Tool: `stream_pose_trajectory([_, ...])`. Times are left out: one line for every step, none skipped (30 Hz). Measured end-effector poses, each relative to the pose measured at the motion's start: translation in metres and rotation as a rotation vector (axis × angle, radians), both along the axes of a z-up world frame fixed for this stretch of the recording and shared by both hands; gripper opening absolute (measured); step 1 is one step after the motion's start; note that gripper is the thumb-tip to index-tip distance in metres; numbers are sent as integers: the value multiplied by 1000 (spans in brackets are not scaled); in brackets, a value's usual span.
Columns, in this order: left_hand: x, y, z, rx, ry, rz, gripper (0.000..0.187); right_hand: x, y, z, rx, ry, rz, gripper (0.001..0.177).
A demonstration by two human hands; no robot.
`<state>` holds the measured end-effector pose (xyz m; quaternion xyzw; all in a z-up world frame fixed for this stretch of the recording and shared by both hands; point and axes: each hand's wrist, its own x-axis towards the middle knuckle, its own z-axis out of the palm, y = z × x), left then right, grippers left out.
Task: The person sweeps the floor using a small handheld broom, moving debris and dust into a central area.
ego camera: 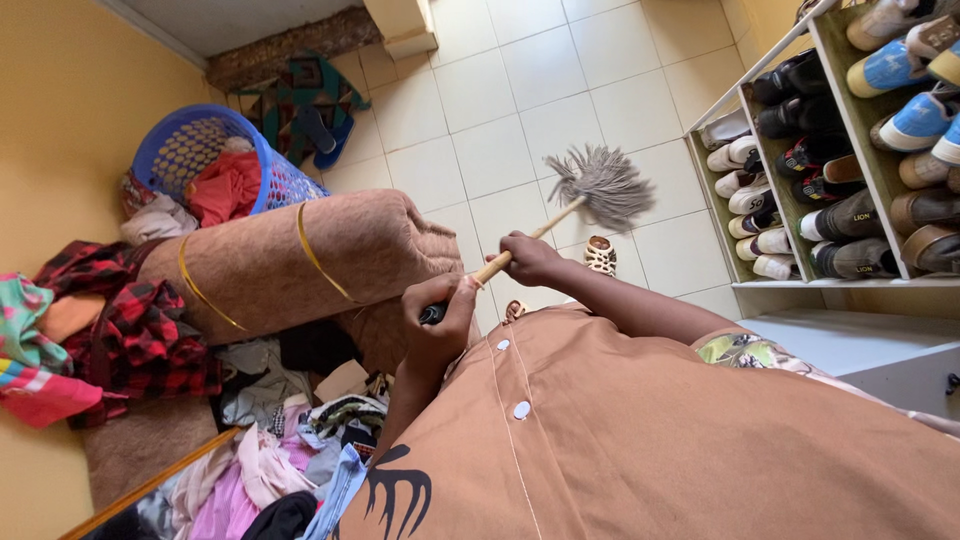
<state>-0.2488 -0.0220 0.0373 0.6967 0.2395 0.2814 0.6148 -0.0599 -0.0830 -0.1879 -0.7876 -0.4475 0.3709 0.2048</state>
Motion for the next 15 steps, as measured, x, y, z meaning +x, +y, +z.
stream_pose_trajectory([-4,-1,8,7,35,62,16,-7,7,3,16,27,37,44])
stream_pose_trajectory([-7,-2,16,1,39,68,16,-14,12,6,34,55,73,44])
stream_pose_trajectory([-10,-5,23,89,-22,61,18,-20,17,9,28,59,78,44])
stream_pose_trajectory([-13,-7,29,179,-83,52,21,-26,23,12,49,61,114,44])
stream_pose_trajectory([-16,-10,35,176,-79,57,21,-32,28,15,69,63,149,44])
stream_pose_trajectory([-19,-13,41,226,-71,75,20,-37,34,18,67,68,153,44])
stream_pose_trajectory([-20,-15,46,275,-63,93,20,-40,38,20,67,82,187,45])
stream_pose_trajectory([-19,-17,49,273,-61,95,20,-41,40,22,66,95,220,46])
stream_pose_trajectory([-19,-19,52,302,-28,107,22,-42,40,23,63,97,222,46])
stream_pose_trajectory([-19,-22,53,334,2,120,23,-43,41,23,142,95,275,47])
stream_pose_trajectory([-19,-25,55,334,1,123,23,-43,41,23,221,94,328,48])
stream_pose_trajectory([-20,-29,56,364,25,134,26,-43,39,23,220,94,331,48])
stream_pose_trajectory([-20,-32,58,394,49,145,28,-42,38,24,203,106,354,48])
stream_pose_trajectory([-19,-35,60,396,46,146,28,-40,36,25,187,116,375,48])
stream_pose_trajectory([-17,-37,61,408,66,148,28,-37,33,27,189,113,377,48])
